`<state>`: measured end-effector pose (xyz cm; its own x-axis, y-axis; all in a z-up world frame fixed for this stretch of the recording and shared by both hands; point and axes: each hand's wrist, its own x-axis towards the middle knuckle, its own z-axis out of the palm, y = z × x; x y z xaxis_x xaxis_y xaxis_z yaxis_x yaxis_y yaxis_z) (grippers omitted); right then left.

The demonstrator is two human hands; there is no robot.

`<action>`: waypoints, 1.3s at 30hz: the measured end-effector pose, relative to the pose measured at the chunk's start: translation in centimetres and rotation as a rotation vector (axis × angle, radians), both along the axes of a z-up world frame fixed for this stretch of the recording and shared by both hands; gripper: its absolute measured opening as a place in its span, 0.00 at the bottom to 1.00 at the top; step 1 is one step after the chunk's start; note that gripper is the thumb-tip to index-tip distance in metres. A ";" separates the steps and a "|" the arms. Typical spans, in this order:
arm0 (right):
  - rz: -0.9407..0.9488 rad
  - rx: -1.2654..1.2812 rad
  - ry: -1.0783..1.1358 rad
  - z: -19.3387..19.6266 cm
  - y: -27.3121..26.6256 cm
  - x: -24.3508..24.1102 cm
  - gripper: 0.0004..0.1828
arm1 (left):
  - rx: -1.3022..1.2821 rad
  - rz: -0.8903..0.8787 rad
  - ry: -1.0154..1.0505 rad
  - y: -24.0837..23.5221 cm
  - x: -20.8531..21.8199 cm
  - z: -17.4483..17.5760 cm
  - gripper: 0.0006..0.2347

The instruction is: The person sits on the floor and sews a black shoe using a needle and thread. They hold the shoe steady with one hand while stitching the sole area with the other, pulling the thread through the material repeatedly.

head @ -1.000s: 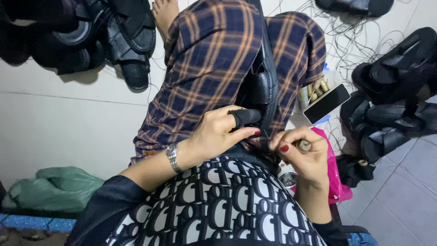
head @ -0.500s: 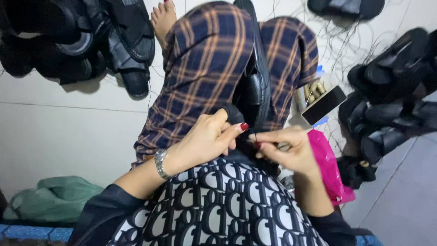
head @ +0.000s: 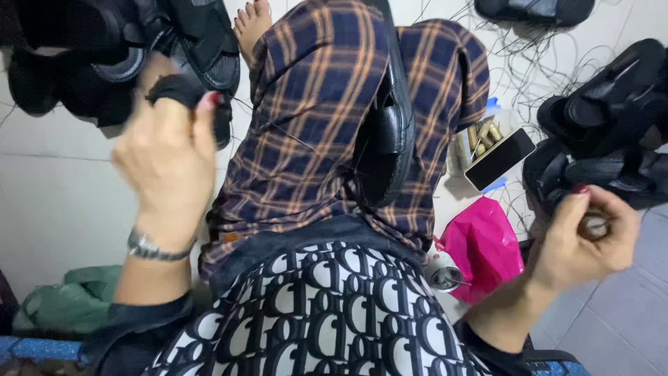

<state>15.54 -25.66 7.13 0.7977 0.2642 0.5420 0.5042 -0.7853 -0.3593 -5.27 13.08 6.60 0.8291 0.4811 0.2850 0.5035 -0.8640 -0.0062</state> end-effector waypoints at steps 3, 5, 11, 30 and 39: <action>0.223 0.241 0.461 2.1 3.8 -2.6 0.05 | -0.745 0.048 -0.329 -3.6 3.1 3.4 0.24; 0.528 0.167 0.955 3.2 8.2 -4.3 0.29 | -0.800 -0.607 -0.137 -8.0 4.8 2.4 0.09; 0.329 0.261 0.988 -2.2 8.9 -6.6 0.06 | -2.118 -0.087 0.459 -7.1 6.5 2.1 0.16; 1.188 -0.048 1.175 5.6 10.0 -4.4 0.12 | -2.587 0.037 0.178 -5.7 2.9 0.8 0.18; 0.876 -0.777 0.578 4.0 6.8 -1.9 0.33 | -1.015 -0.045 -0.289 -4.0 3.7 3.6 0.23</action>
